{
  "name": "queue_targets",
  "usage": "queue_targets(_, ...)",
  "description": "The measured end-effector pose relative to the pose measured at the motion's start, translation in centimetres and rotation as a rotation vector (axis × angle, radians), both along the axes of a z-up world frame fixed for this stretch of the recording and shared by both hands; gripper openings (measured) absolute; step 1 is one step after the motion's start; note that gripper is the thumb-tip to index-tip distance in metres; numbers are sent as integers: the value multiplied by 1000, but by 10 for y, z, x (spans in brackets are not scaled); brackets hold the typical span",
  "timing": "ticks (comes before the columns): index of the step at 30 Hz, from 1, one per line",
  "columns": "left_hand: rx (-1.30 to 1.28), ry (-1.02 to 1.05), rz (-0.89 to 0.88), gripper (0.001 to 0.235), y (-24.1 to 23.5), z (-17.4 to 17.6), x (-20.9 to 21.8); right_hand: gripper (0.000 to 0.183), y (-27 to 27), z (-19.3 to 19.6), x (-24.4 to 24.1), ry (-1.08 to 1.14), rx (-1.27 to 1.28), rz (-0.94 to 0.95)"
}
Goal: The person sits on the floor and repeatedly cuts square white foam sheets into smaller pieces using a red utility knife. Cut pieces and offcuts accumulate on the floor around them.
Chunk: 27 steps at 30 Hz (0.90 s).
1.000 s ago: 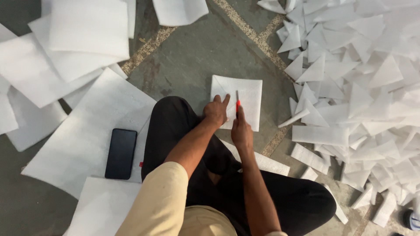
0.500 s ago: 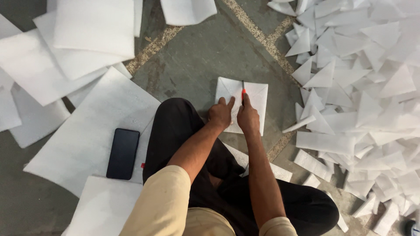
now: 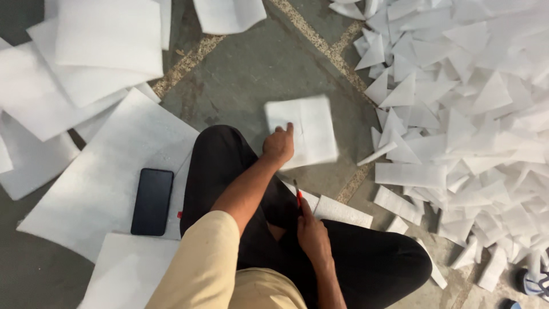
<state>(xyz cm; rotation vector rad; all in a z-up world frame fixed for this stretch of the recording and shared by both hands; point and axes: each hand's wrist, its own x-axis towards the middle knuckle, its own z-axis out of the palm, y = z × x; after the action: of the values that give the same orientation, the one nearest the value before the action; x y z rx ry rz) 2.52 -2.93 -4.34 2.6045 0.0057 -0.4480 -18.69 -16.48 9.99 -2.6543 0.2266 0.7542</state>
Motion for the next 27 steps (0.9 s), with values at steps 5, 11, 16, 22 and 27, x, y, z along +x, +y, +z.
queue_targets(5,55,-79,-64,23,-5,-23,-19,59,2,-5,0,-68,106,-101)
queue_targets(11,179,-68,-130,64,15,45,-16,61,4,-26,39,-114,142,-166)
queue_targets(16,70,129,-130,96,27,78,6,60,15,-49,102,-327,212,-95)
queue_targets(22,54,153,-104,89,24,59,19,59,26,-67,185,-389,96,-27)
queue_targets(27,32,108,-63,76,17,34,22,59,32,-72,217,-403,94,1)
